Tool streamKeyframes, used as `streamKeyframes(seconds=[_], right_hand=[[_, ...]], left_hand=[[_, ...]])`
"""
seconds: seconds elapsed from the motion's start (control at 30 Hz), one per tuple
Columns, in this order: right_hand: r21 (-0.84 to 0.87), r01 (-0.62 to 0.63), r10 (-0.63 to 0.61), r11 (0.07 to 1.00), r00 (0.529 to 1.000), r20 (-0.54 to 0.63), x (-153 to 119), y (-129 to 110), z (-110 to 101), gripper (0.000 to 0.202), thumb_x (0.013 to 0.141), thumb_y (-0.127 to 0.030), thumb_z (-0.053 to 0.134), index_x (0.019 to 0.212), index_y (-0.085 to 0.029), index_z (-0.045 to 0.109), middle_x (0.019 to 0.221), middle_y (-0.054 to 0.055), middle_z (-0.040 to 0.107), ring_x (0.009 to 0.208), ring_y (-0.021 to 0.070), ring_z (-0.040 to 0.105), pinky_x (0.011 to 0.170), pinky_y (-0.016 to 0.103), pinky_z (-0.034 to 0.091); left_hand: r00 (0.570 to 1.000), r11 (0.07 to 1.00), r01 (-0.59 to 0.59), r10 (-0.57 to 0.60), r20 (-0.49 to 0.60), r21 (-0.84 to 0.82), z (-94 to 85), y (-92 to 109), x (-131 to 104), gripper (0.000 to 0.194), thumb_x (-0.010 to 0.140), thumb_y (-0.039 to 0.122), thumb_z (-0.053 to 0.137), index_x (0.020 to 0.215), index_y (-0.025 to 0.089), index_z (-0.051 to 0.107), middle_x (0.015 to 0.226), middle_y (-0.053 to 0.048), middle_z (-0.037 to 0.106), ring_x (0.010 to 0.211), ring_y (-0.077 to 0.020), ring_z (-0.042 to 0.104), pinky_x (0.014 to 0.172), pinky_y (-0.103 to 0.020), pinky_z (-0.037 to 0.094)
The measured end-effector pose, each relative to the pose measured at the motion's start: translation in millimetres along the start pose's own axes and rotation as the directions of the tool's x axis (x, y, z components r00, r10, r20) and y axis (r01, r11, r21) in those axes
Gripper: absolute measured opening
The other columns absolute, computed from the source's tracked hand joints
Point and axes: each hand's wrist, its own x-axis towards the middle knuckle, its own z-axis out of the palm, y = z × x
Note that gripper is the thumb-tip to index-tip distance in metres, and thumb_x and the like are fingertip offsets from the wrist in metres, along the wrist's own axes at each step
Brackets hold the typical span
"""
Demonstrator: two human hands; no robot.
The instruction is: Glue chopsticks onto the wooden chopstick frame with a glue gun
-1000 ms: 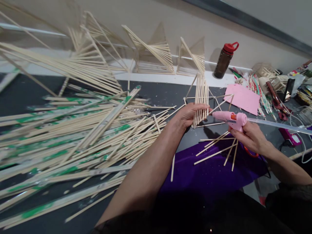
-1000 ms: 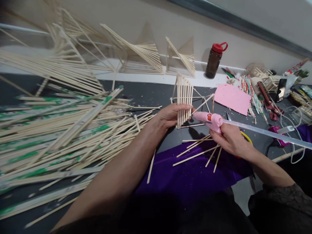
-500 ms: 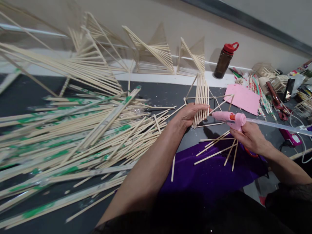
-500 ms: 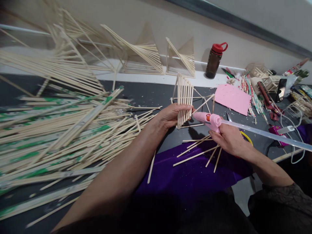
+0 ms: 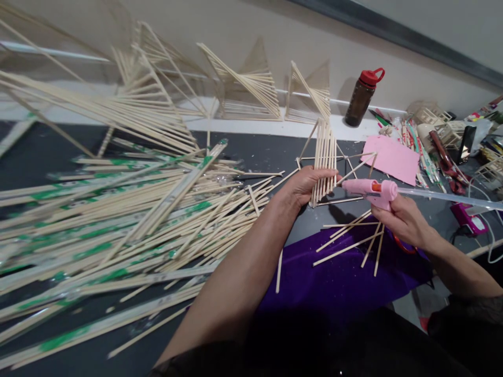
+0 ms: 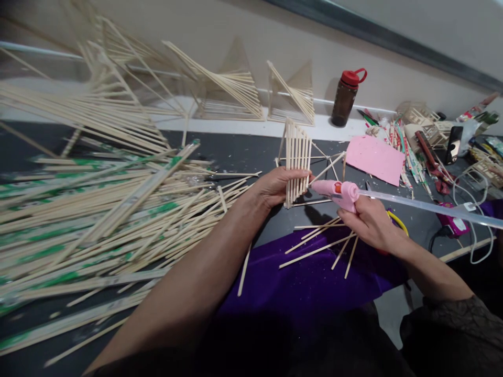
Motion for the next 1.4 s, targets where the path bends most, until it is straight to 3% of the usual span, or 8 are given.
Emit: streamKeyframes(seconds=[0.3, 0.47, 0.67, 0.8, 0.93, 1.1, 1.2, 1.4], right_hand=[[0.212, -0.131, 0.139, 0.969, 0.990, -0.026, -2, 7, 0, 0.038, 0.087, -0.040, 0.056, 0.056, -0.021, 0.046, 0.057, -0.001, 0.046, 0.056, 0.0124, 0.042, 0.053, 0.027, 0.033], [0.500, -0.278, 0.297, 0.820, 0.954, 0.044, -5, 6, 0, 0.031, 0.083, -0.042, 0.059, 0.065, -0.017, 0.061, 0.057, 0.001, 0.056, 0.052, 0.0122, 0.047, 0.048, 0.025, 0.035], [0.608, -0.270, 0.395, 0.746, 0.915, -0.078, -7, 16, -14, 0.028, 0.078, -0.044, 0.065, 0.065, -0.019, 0.062, 0.063, 0.003, 0.062, 0.047, 0.0116, 0.044, 0.044, 0.026, 0.033], [0.617, -0.277, 0.471, 0.736, 0.865, -0.173, -4, 36, -25, 0.029, 0.077, -0.046, 0.064, 0.085, -0.019, 0.069, 0.063, 0.003, 0.063, 0.048, 0.0133, 0.045, 0.043, 0.026, 0.030], [0.659, -0.225, 0.505, 0.718, 0.819, -0.271, -2, 55, -35, 0.037, 0.074, -0.054, 0.062, 0.090, -0.021, 0.064, 0.069, 0.003, 0.062, 0.054, 0.0148, 0.051, 0.047, 0.027, 0.034], [0.756, -0.160, 0.610, 0.635, 0.704, -0.364, 0, 90, -44, 0.038, 0.069, -0.054, 0.064, 0.089, -0.022, 0.060, 0.067, 0.000, 0.060, 0.050, 0.0119, 0.049, 0.045, 0.025, 0.033], [0.793, -0.221, 0.697, 0.567, 0.641, -0.320, 1, 122, -40, 0.032, 0.069, -0.049, 0.067, 0.079, -0.020, 0.060, 0.054, -0.001, 0.056, 0.044, 0.0101, 0.045, 0.042, 0.023, 0.030], [0.775, -0.393, 0.766, 0.495, 0.618, -0.176, 12, 163, -25, 0.028, 0.069, -0.041, 0.073, 0.067, -0.016, 0.060, 0.052, 0.001, 0.059, 0.046, 0.0092, 0.050, 0.043, 0.021, 0.036]], left_hand=[[0.999, 1.000, -0.009, 0.009, -0.038, 0.012, -1.5, -1, 0, 0.007, 0.064, 0.016, 0.076, 0.066, 0.011, 0.070, 0.059, -0.008, 0.068, 0.049, -0.0114, 0.058, 0.047, -0.021, 0.047], [0.998, 1.000, 0.000, 0.002, -0.062, 0.025, -0.5, -2, 1, 0.010, 0.061, 0.016, 0.077, 0.066, 0.012, 0.069, 0.060, -0.007, 0.068, 0.053, -0.0127, 0.060, 0.049, -0.022, 0.047], [0.994, 0.999, -0.010, 0.015, -0.105, 0.042, 2.0, 0, -2, 0.014, 0.059, 0.017, 0.078, 0.068, 0.012, 0.068, 0.059, -0.006, 0.068, 0.053, -0.0132, 0.062, 0.051, -0.021, 0.049], [0.992, 0.998, -0.013, 0.021, -0.124, 0.064, 3.1, 1, -3, 0.015, 0.058, 0.018, 0.078, 0.067, 0.012, 0.067, 0.057, -0.005, 0.067, 0.052, -0.0127, 0.060, 0.049, -0.020, 0.048], [0.980, 0.998, 0.005, 0.007, -0.201, 0.059, 4.6, 2, -3, 0.014, 0.055, 0.015, 0.078, 0.063, 0.013, 0.067, 0.055, -0.003, 0.065, 0.049, -0.0111, 0.059, 0.049, -0.019, 0.049], [0.971, 0.996, 0.053, -0.033, -0.236, 0.078, 7.4, 8, -6, 0.009, 0.057, 0.013, 0.075, 0.062, 0.013, 0.068, 0.052, -0.001, 0.065, 0.046, -0.0109, 0.059, 0.046, -0.018, 0.050], [0.970, 0.994, 0.063, -0.041, -0.239, 0.087, 9.6, 10, -8, 0.007, 0.058, 0.013, 0.074, 0.060, 0.013, 0.068, 0.050, -0.001, 0.064, 0.044, -0.0101, 0.057, 0.042, -0.017, 0.049], [0.961, 0.995, 0.066, -0.043, -0.272, 0.076, 11.8, 10, -8, 0.004, 0.060, 0.010, 0.072, 0.061, 0.013, 0.068, 0.050, -0.001, 0.064, 0.043, -0.0105, 0.058, 0.042, -0.017, 0.050]])
